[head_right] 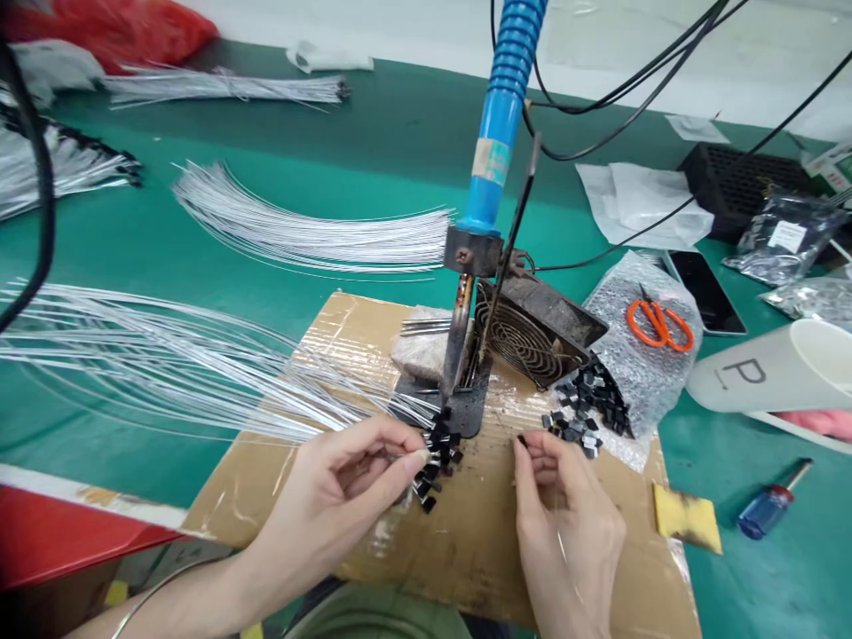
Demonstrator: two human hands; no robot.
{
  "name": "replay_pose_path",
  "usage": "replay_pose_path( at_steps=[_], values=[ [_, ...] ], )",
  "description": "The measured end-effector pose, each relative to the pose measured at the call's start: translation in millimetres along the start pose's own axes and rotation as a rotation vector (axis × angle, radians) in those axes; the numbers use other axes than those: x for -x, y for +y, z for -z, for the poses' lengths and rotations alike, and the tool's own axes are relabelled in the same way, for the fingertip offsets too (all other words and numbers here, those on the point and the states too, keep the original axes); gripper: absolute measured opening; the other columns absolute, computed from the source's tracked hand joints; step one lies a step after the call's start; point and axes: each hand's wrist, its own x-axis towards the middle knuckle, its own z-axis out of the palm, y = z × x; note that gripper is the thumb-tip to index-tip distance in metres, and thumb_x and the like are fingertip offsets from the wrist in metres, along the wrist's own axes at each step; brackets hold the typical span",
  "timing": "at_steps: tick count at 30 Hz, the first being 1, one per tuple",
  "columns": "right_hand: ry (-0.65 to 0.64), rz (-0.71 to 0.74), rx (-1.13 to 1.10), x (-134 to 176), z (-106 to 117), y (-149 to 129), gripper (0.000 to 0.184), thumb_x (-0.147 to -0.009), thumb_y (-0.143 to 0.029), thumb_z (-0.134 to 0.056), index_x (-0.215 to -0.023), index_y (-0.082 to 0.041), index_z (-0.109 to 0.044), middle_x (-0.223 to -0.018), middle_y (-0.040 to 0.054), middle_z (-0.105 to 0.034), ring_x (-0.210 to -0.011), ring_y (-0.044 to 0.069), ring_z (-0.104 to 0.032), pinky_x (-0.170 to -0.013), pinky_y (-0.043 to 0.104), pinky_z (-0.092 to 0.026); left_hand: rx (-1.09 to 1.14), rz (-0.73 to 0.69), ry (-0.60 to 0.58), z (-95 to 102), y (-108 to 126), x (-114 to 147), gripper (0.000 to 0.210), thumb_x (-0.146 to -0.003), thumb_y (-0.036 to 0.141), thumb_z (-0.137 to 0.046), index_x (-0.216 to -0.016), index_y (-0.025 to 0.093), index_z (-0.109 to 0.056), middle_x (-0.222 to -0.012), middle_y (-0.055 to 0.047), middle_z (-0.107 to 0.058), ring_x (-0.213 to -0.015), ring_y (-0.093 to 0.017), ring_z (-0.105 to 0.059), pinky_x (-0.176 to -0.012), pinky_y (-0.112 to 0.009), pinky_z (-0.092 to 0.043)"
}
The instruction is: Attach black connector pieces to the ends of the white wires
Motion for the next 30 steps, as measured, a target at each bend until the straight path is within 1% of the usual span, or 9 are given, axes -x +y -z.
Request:
replay_pose_path(
  at_steps=[2,3,6,8,12,14,18,24,30],
  values=[
    [-0.025,0.007,-0.140,8.5,-1.6,-7.9,0.027,-0.089,-0.048,-0.080,-0.100,-0.023,-0.082,-0.096,0.0066,-0.082,-0.067,0.017,-0.076,-0.065,0.026,-0.065,-0.015,-0.012,-0.006,-0.2,2.9,-0.1,0.018,-0.095,0.028,-0.064,-0.085,0.016,-0.073,-0.066,0.003,-0.056,-0.054,-0.009,-0.035,-0.049,-0.022,-0.029],
    [-0.034,0.000,-0.191,12.6,-2.7,-13.8,0.023,-0.088,-0.044,-0.082,-0.097,-0.023,-0.083,-0.093,0.0058,-0.082,-0.063,0.015,-0.075,-0.062,0.024,-0.064,-0.021,-0.018,-0.004,-0.5,4.6,-0.3,0.017,-0.094,0.028,-0.064,-0.085,0.016,-0.072,-0.064,0.004,-0.053,-0.053,-0.009,-0.034,-0.048,-0.021,-0.027],
    [-0.052,-0.069,-0.306,22.5,-6.3,-32.1,0.015,-0.086,-0.039,-0.085,-0.086,-0.024,-0.083,-0.073,0.0006,-0.078,-0.055,0.012,-0.072,-0.057,0.016,-0.062,-0.031,-0.031,0.003,-1.3,8.4,-0.8,0.016,-0.092,0.026,-0.064,-0.083,0.016,-0.072,-0.060,0.006,-0.049,-0.051,-0.008,-0.032,-0.047,-0.020,-0.025],
    [-0.076,-0.120,-0.363,25.7,-8.1,-40.3,0.012,-0.085,-0.037,-0.085,-0.083,-0.025,-0.082,-0.066,-0.0015,-0.076,-0.053,0.011,-0.072,-0.057,0.013,-0.061,-0.021,-0.023,0.000,-1.8,9.4,-0.9,0.017,-0.092,0.027,-0.064,-0.081,0.016,-0.071,-0.059,0.005,-0.050,-0.051,-0.008,-0.032,-0.047,-0.020,-0.025],
    [-0.131,-0.140,-0.505,28.0,-10.6,-49.3,0.005,-0.085,-0.030,-0.085,-0.088,-0.028,-0.085,-0.065,-0.0026,-0.077,-0.052,0.011,-0.072,-0.056,0.012,-0.061,-0.002,0.007,-0.001,-2.3,9.6,-1.1,0.019,-0.091,0.031,-0.065,-0.083,0.015,-0.073,-0.063,0.001,-0.059,-0.053,-0.009,-0.039,-0.050,-0.021,-0.031],
    [-0.123,-0.125,-0.551,29.3,-12.1,-53.5,0.008,-0.086,-0.027,-0.083,-0.092,-0.031,-0.087,-0.065,-0.0035,-0.076,-0.052,0.009,-0.070,-0.055,0.012,-0.059,-0.002,0.013,-0.002,-2.1,10.1,-1.5,0.020,-0.092,0.032,-0.066,-0.084,0.015,-0.073,-0.065,0.000,-0.061,-0.054,-0.010,-0.039,-0.051,-0.021,-0.033],
    [-0.095,-0.024,-0.523,32.2,-15.0,-57.8,0.017,-0.088,-0.022,-0.079,-0.093,-0.036,-0.088,-0.066,-0.0051,-0.073,-0.052,0.007,-0.065,-0.053,0.012,-0.056,0.001,0.014,-0.016,-1.1,11.6,-2.2,0.021,-0.092,0.033,-0.065,-0.082,0.015,-0.071,-0.063,0.001,-0.059,-0.053,-0.009,-0.037,-0.050,-0.021,-0.030],
    [-0.062,0.112,-0.411,36.0,-17.6,-50.7,0.017,-0.092,-0.021,-0.077,-0.098,-0.033,-0.087,-0.083,-0.0028,-0.077,-0.062,0.009,-0.067,-0.062,0.017,-0.058,0.006,0.014,-0.009,-1.0,11.8,-3.4,0.021,-0.092,0.032,-0.065,-0.081,0.015,-0.071,-0.065,0.001,-0.061,-0.053,-0.009,-0.037,-0.050,-0.021,-0.030],
    [-0.042,0.183,-0.384,40.0,-20.3,-51.0,0.018,-0.094,-0.016,-0.075,-0.100,-0.029,-0.085,-0.087,-0.0017,-0.078,-0.067,0.011,-0.069,-0.065,0.018,-0.058,0.018,0.023,-0.012,-1.1,10.5,-1.9,0.020,-0.091,0.032,-0.067,-0.081,0.015,-0.072,-0.064,0.000,-0.063,-0.053,-0.009,-0.044,-0.051,-0.020,-0.034]
  ],
)
